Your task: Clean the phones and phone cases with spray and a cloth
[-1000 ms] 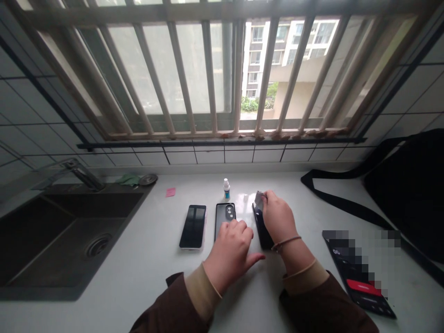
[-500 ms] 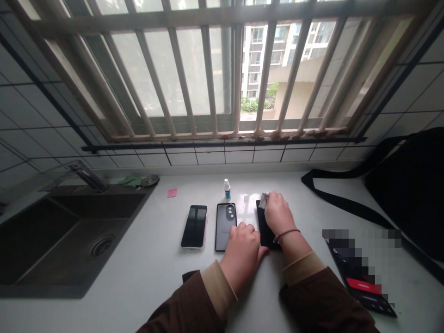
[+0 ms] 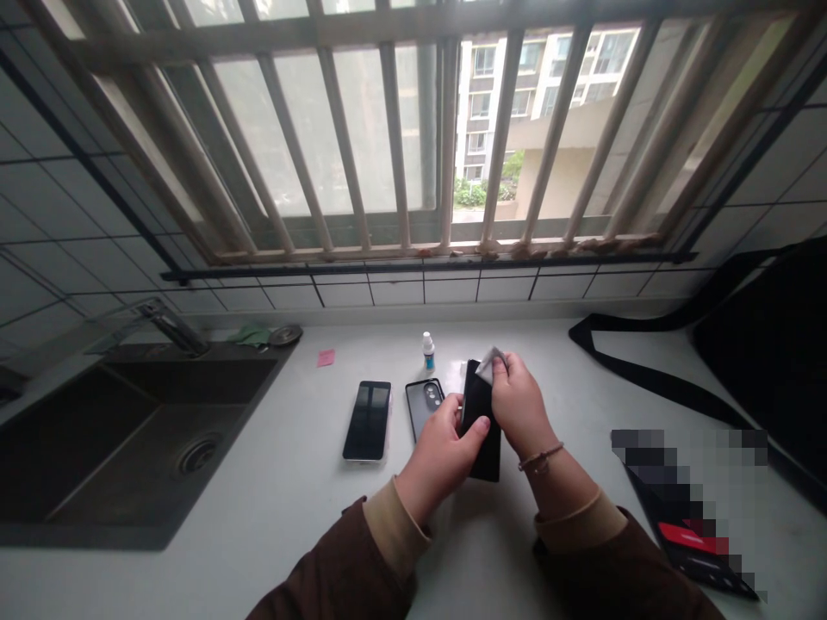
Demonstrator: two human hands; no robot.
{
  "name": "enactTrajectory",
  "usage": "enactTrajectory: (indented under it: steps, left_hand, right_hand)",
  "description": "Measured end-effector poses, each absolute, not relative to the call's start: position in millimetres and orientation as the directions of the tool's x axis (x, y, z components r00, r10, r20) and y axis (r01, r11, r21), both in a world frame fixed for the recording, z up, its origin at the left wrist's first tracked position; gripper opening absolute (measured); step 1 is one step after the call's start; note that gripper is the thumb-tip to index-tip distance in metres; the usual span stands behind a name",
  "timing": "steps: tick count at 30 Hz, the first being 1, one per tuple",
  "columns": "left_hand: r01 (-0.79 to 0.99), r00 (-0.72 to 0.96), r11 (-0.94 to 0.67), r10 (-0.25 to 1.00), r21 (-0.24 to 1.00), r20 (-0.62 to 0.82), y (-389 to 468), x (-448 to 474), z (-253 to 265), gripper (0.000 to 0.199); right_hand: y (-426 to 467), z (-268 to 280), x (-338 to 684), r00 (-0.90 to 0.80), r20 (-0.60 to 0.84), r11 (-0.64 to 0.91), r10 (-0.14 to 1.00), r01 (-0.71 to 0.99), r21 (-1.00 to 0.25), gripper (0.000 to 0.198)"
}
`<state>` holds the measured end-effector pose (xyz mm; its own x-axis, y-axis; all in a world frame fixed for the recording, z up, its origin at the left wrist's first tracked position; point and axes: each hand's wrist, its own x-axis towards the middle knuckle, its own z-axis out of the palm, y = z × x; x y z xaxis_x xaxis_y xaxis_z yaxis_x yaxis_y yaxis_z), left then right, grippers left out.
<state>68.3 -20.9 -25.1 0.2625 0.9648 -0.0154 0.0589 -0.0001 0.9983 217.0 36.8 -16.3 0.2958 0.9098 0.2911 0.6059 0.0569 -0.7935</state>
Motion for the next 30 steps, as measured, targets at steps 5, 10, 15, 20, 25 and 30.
enactTrajectory:
  steps: [5,10,15,20,25,30]
  left_hand:
    - [-0.368,0.337,0.31,0.923,0.877,-0.185,-22,71,-19,0.056]
    - [-0.546,0.396,0.414,0.894,0.729,-0.211,-18,49,2,0.049]
    - [-0.618,0.441,0.506,0.857,0.602,-0.267,-15,29,18,0.046]
    - [-0.681,0.425,0.545,0.838,0.489,-0.343,-15,27,20,0.066]
    - [-0.624,0.417,0.584,0.81,0.518,-0.411,-18,31,8,0.074]
    - [-0.55,0.401,0.614,0.789,0.567,-0.466,-20,36,2,0.066]
  right_hand:
    - [26,-12,205,0.241,0.266,0.132,0.934,0.457,-0.88,0.036]
    - [27,-11,211,0.321,0.369,0.195,0.872,0.464,-0.864,0.037]
    - [31,-18,206,0.345,0.066,0.08,0.936,-0.026,-0.996,0.039]
    - [37,-26,205,0.29,-0.151,0.002,0.945,-0.469,-0.883,0.039]
    - [25,-15,205,0.315,0.281,0.22,0.907,0.214,-0.952,0.03]
    - [13,-14,195,-0.161,0.545,0.501,0.823,0.66,-0.561,0.032]
